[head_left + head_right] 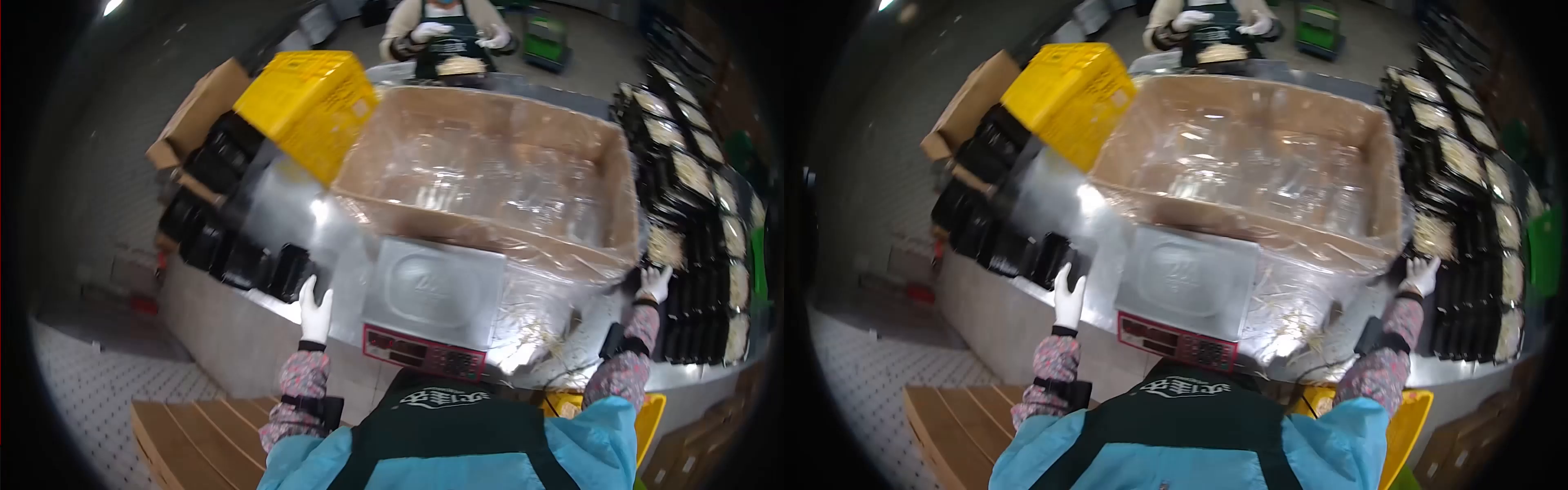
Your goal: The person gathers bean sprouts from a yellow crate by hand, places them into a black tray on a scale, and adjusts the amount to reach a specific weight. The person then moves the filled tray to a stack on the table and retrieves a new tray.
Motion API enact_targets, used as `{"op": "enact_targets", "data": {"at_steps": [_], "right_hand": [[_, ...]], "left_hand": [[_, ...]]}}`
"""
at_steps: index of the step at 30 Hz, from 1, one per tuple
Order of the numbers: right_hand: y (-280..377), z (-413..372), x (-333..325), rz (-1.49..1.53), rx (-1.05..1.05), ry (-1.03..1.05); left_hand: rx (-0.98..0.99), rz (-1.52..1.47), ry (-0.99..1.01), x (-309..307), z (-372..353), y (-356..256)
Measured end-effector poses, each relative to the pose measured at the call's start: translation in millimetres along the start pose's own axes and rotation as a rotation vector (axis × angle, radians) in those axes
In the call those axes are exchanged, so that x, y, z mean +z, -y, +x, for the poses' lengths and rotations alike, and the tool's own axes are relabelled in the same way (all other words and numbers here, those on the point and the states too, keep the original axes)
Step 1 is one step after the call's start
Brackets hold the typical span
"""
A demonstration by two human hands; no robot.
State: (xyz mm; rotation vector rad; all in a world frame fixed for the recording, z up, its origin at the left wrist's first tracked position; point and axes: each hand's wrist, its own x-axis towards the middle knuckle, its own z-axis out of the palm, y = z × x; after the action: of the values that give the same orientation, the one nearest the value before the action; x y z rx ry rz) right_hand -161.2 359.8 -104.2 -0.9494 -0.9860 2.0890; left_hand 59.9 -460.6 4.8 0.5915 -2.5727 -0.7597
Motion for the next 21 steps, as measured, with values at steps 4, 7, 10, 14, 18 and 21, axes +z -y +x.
{"op": "enact_targets", "data": {"at_steps": [4,7,10,14,18,21], "right_hand": [[7.4,-55.1,-6.5,-0.045,-0.003,-0.032],[10.7,-84.6,-7.9,-0.100,-0.022,0.053],[13.2,-154.5,3.5,-0.175,-0.104,0.197],[1.5,-303.8,42.8,-0.550,-0.419,0.380],[-62.6,-409.7,40.3,-0.829,-0.537,0.714],[-85.1,-485.2,48.9,-1.161,-0.914,1.131]], "left_hand": [[-0.111,0.466,-0.118,-12.8,40.8,74.4],[-0.249,0.592,0.115,-8.3,67.4,119.7],[-0.287,0.479,0.320,5.7,84.6,175.6],[-0.052,0.307,0.160,1.1,81.5,181.9],[-0.219,0.223,0.106,-18.0,87.6,202.5],[-0.117,0.049,-0.049,-30.5,102.2,171.3]]}}
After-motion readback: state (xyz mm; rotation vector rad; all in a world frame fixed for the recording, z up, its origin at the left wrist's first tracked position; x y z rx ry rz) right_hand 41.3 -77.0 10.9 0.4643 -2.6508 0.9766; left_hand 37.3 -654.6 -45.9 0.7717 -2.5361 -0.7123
